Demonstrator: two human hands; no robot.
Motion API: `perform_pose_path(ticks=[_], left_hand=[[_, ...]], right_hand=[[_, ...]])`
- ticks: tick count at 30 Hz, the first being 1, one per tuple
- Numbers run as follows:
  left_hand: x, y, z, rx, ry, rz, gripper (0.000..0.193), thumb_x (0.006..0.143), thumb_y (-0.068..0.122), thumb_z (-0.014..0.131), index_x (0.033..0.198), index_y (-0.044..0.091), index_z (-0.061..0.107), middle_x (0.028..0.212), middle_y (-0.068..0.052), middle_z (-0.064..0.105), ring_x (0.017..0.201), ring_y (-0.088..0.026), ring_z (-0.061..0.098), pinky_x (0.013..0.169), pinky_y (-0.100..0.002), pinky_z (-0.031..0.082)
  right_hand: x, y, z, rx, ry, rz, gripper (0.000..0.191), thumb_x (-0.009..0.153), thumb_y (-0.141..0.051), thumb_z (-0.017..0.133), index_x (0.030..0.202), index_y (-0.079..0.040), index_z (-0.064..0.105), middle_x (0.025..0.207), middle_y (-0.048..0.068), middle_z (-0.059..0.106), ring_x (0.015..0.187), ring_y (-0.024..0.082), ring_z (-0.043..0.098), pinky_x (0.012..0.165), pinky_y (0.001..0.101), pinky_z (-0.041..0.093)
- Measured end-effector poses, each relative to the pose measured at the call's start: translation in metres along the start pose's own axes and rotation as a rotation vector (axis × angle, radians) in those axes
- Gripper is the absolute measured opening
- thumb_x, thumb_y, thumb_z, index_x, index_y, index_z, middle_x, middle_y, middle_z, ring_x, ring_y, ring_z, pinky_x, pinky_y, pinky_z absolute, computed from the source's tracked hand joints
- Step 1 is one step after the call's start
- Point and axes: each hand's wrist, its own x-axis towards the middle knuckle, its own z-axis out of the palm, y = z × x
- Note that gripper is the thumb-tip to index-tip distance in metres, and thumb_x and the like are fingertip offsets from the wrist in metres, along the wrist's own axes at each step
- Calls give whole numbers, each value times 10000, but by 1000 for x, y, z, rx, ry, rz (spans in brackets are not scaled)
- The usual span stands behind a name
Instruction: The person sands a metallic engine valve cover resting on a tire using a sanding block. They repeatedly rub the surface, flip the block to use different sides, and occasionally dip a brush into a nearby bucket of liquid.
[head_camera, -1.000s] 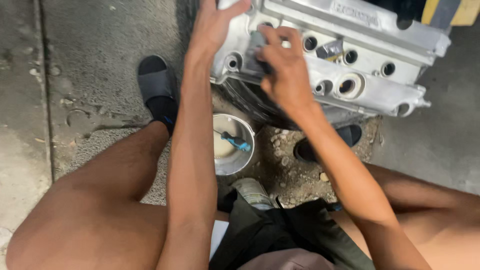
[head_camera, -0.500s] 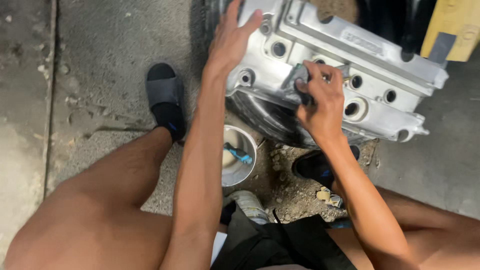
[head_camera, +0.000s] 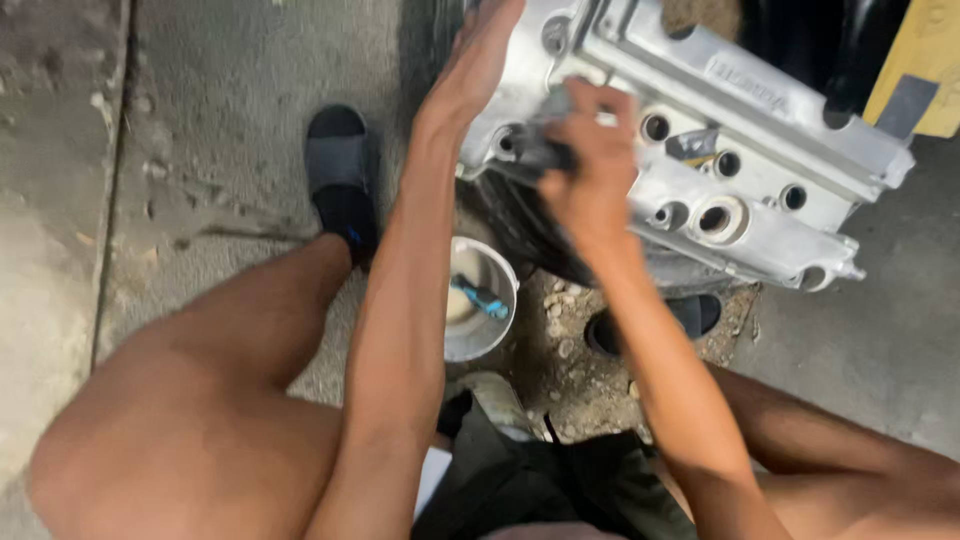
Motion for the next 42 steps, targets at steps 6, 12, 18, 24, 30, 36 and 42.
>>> perform_pose_path(ticks=[6,12,18,24,30,36,42], left_hand=[[6,6,2,3,-63,0,749,1033,632,379,1586,127,357,1648,-198,377,1541,-369,312,1239,-453,256],[8,4,1,196,41,-12,704,1046,613,355,1553,127,405,1545,-260,486,1441,-460,420,1182,-466,340],[8,2,8,141,18,-49,682,1033,618,386,1514,139,453,1487,-264,534,1409,-443,492,1156,-466,395],[-2,-4,5,243,118,-22,654,1037,590,374,1515,150,445,1526,-256,490,1395,-482,437,1146,-494,363],[-1,0,9,171,58,20,652,1042,595,380,1509,147,462,1538,-222,509,1422,-452,468,1157,-482,390],[-6,-2,6,210,116,-27,623,1054,558,386,1521,151,450,1566,-217,454,1439,-457,369,1150,-493,314],[2,-3,2,-165,-72,82,661,1051,534,496,1517,67,462,1539,-233,526,1443,-352,472,1181,-421,363]], right_hand=[[-24,29,-38,-167,-162,-8,360,587,124,655,938,45,653,1324,194,698,1197,421,566,990,530,492],[-5,-5,-27,-114,-53,42,260,675,64,757,895,42,620,1222,153,706,1174,393,578,1010,543,469],[-18,-2,-17,-60,-264,-8,484,601,71,723,1079,30,654,1444,193,612,1235,459,541,1020,497,511],[-36,-4,-39,-145,-171,16,433,578,67,716,998,0,635,1396,145,644,1188,401,575,984,488,523],[-22,-6,-15,-108,-246,-54,489,568,22,742,1049,6,654,1425,174,615,1192,442,567,995,499,516],[-39,-5,-38,-154,-195,27,432,593,64,720,1004,-26,620,1395,133,647,1168,416,579,1011,496,505],[-9,-11,23,-22,-169,33,454,663,33,718,1108,-30,659,1451,168,586,1203,422,539,1064,500,487]])
